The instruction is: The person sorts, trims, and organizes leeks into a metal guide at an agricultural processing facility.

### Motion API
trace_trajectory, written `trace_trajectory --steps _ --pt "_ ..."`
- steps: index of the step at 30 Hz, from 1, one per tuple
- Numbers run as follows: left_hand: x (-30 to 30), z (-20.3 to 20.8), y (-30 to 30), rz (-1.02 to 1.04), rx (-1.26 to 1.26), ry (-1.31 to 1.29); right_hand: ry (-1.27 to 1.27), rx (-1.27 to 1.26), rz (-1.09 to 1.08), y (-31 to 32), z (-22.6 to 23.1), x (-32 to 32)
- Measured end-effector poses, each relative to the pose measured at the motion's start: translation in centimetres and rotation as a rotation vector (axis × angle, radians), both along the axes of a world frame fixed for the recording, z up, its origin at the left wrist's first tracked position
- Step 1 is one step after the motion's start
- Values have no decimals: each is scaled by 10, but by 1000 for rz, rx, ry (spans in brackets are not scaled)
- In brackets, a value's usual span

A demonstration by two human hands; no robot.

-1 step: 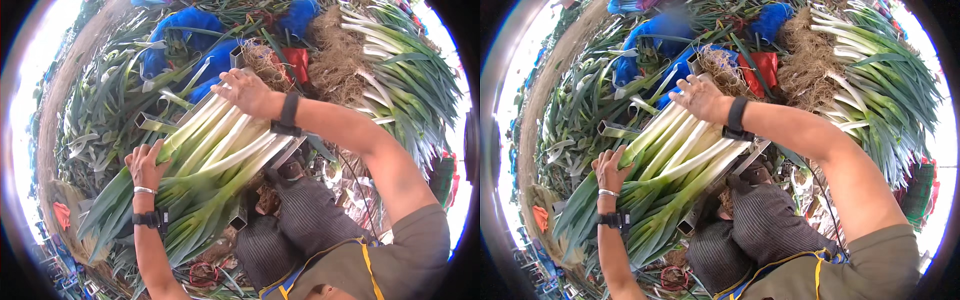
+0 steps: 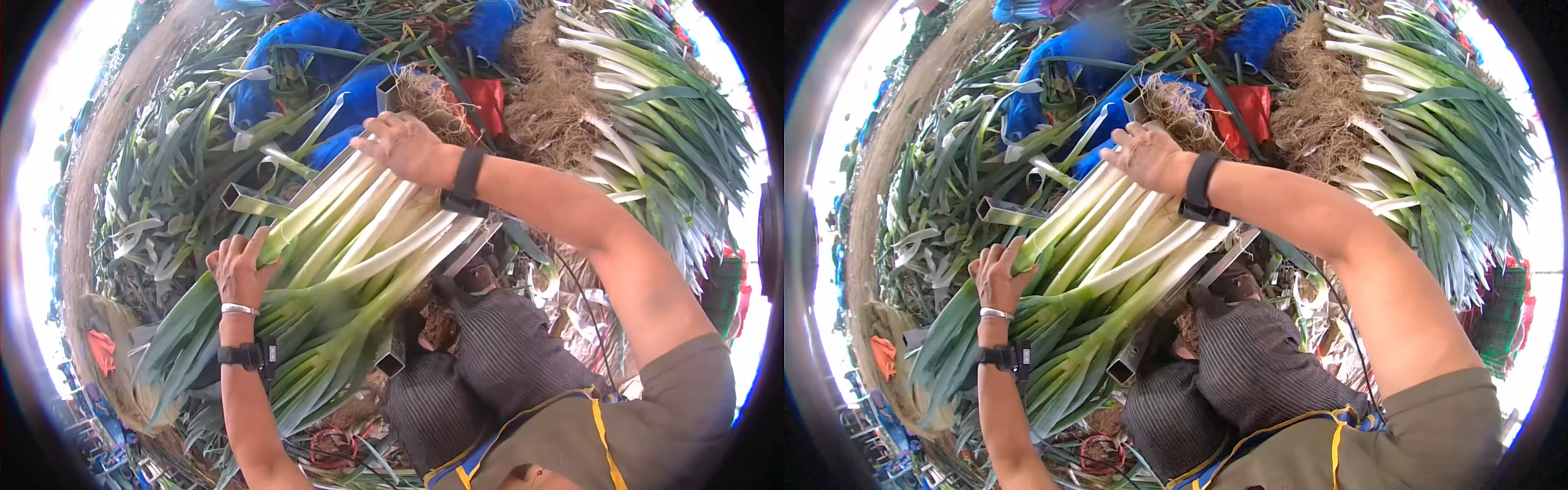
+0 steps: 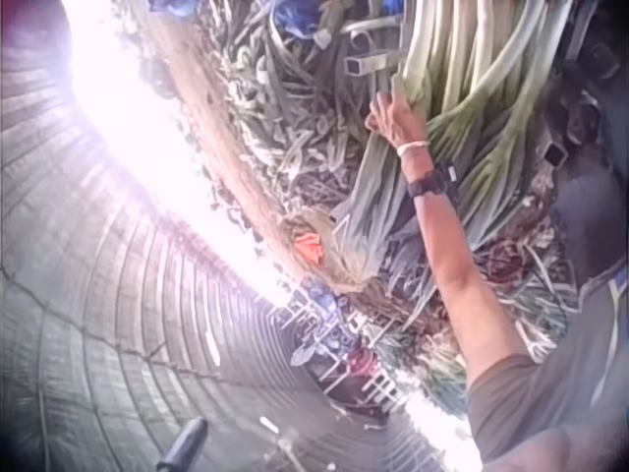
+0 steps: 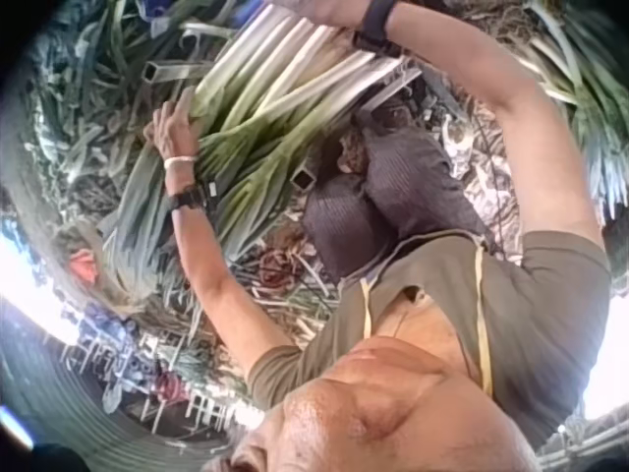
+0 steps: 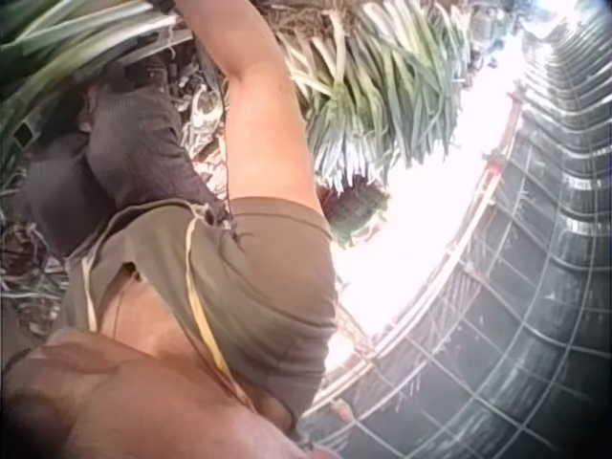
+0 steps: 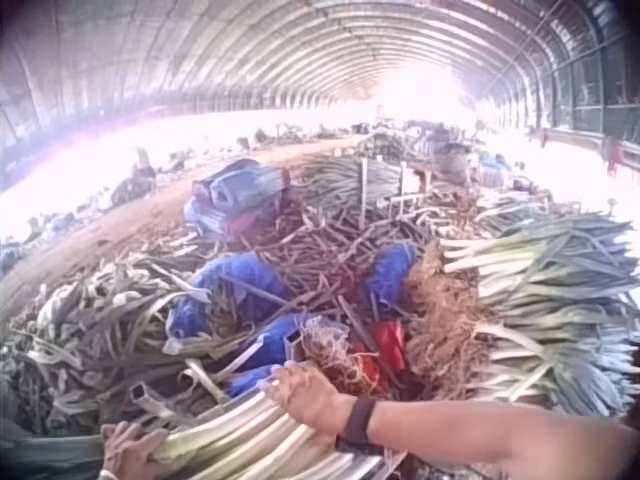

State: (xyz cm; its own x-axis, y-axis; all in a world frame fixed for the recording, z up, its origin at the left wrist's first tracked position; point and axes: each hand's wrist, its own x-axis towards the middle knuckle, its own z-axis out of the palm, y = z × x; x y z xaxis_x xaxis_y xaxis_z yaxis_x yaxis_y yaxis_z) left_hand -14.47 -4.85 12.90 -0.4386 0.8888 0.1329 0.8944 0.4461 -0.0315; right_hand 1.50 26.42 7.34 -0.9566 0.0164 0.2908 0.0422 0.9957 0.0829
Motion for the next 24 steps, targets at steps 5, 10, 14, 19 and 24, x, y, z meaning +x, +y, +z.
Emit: trace_trajectory --steps 5,10,14,19,24 --pt "-12 -17 5 38 -76 -41 -99 -76 -32 14 -25 -14" --pt "-16 -25 8 66 -98 -78 -66 -57 -50 15 -28 -21" --pt "-24 -31 7 98 -82 -167 -49 -66 -6 17 -31 -28" --pt "-24 -31 10 74 -92 -146 -276 -136 -75 20 -19 -35" --pt "-23 -22 12 111 -156 -110 39 -297 160 14 -16 -6"
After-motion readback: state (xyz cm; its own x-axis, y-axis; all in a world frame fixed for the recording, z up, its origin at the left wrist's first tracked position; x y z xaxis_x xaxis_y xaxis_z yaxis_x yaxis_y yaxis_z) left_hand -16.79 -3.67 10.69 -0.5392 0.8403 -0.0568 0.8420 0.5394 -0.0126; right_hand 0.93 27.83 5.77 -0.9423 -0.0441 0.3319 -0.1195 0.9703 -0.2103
